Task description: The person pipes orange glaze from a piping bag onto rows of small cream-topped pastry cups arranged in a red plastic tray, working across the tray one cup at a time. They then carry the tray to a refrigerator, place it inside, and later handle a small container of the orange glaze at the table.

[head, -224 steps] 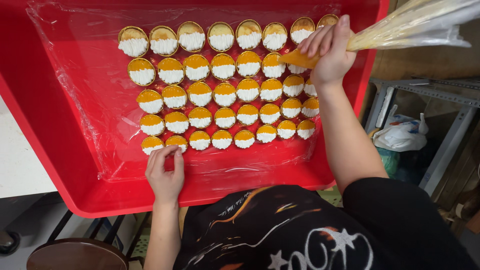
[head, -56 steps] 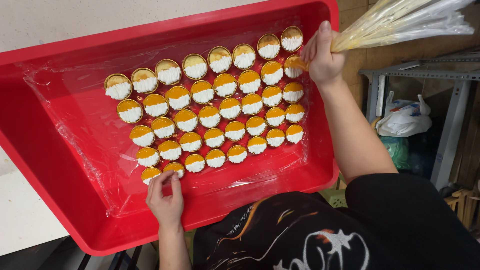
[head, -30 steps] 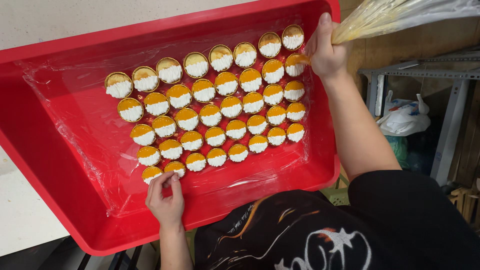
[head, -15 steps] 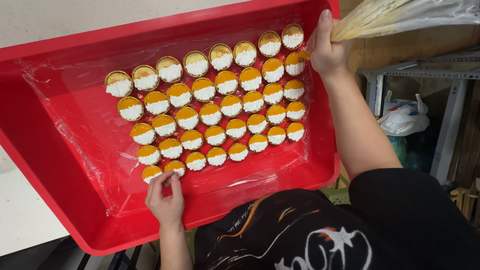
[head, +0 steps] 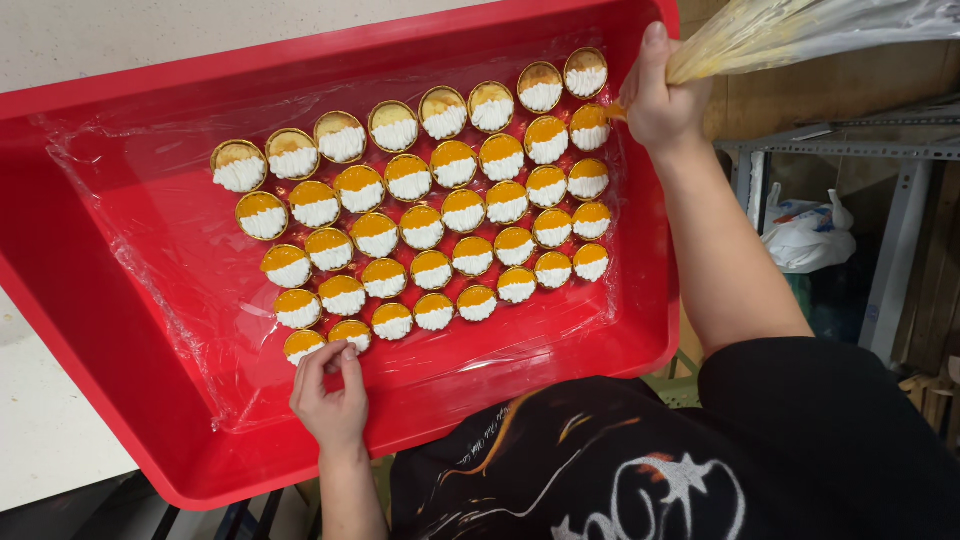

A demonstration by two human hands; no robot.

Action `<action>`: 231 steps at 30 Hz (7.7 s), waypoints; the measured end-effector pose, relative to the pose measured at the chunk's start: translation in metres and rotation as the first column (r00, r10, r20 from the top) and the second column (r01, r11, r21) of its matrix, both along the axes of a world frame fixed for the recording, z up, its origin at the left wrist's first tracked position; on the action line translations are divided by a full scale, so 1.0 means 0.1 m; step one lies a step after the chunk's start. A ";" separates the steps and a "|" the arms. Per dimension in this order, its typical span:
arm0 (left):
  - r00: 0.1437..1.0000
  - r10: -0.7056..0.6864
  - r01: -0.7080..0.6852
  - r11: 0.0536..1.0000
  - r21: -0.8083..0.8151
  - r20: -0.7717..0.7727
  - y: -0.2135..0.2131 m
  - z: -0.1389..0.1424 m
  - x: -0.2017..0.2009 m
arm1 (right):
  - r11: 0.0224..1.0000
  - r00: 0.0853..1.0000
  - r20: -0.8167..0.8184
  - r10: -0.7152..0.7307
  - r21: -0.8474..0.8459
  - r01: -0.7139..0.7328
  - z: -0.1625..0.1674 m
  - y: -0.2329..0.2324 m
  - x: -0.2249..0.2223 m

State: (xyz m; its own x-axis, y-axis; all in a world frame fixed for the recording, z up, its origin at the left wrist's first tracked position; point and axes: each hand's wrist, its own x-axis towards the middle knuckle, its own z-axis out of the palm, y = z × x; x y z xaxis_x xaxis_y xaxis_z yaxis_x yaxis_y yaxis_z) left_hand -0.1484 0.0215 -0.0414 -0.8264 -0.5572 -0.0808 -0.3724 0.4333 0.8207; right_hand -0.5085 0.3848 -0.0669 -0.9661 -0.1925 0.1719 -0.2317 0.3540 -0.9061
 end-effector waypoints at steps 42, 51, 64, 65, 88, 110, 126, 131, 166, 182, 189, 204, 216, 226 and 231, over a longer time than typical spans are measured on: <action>0.819 -0.500 0.464 0.866 -0.189 -0.281 -1.11 0.18 -1.23 | 0.693 0.973 0.177 0.147 -0.721 0.026 0.31 -2.76 0.54; 0.844 -0.512 0.533 0.835 0.138 -0.161 -1.03 0.08 -1.19 | 0.819 0.960 0.030 0.278 -0.530 -0.221 0.10 -2.98 0.51; 0.820 -0.557 0.572 0.793 0.209 -0.128 -1.00 0.25 -1.17 | 0.865 0.940 0.052 0.337 -0.411 -0.288 0.07 -3.02 0.49; 0.818 -0.561 0.575 0.791 0.209 -0.127 -1.00 0.26 -1.17 | 0.867 0.939 0.060 0.339 -0.408 -0.287 0.06 -3.01 0.49; 0.807 -0.579 0.590 0.777 0.222 -0.118 -1.04 0.25 -1.16 | 0.882 0.961 -0.013 0.276 -0.394 -0.258 0.02 -2.99 0.47; 0.813 -0.562 0.582 0.790 0.191 -0.153 -1.07 0.27 -1.16 | 0.874 0.966 0.030 0.257 -0.433 -0.220 -0.05 -2.97 0.42; 0.820 -0.563 0.570 0.791 0.222 -0.100 -1.07 0.28 -1.17 | 0.887 0.965 0.044 0.258 -0.407 -0.218 -0.02 -2.91 0.42; 0.821 -0.566 0.566 0.789 0.240 -0.072 -1.07 0.30 -1.17 | 0.884 0.965 0.046 0.257 -0.414 -0.216 -0.02 -2.90 0.41; 0.834 -0.546 0.548 0.803 0.234 -0.082 -1.12 0.29 -1.18 | 0.899 0.984 0.029 0.176 -0.412 -0.148 -0.03 -2.59 0.44; 0.833 -0.548 0.550 0.799 0.244 -0.082 -1.12 0.30 -1.18 | 0.903 0.985 0.057 0.160 -0.413 -0.123 -0.05 -2.63 0.43; 0.832 -0.551 0.549 0.799 0.247 -0.067 -1.13 0.31 -1.17 | 0.900 0.990 0.020 0.143 -0.418 -0.122 -0.06 -2.62 0.42; 0.835 -0.549 0.542 0.801 0.254 -0.051 -1.13 0.29 -1.17 | 0.890 0.990 0.007 0.140 -0.439 -0.123 -0.10 -2.58 0.38; 0.835 -0.546 0.544 0.801 0.248 -0.070 -1.14 0.31 -1.17 | 0.898 0.989 0.074 0.130 -0.431 -0.086 -0.08 -2.54 0.37; 0.835 -0.545 0.544 0.799 0.256 -0.073 -1.14 0.30 -1.16 | 0.924 0.995 0.033 0.095 -0.376 -0.076 -0.09 -2.52 0.37; 0.834 -0.549 0.546 0.801 0.245 -0.065 -1.16 0.29 -1.16 | 0.945 0.993 0.079 0.087 -0.322 -0.058 -0.09 -2.47 0.40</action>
State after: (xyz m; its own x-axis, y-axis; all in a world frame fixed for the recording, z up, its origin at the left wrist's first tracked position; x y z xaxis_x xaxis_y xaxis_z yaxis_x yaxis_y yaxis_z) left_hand -0.2642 -0.0940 -0.0123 -0.9866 0.0264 -0.1611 -0.1413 0.3551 0.9241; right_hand -0.4680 0.1374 -0.0755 -0.9660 -0.2122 0.1476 -0.1571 0.0284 -0.9872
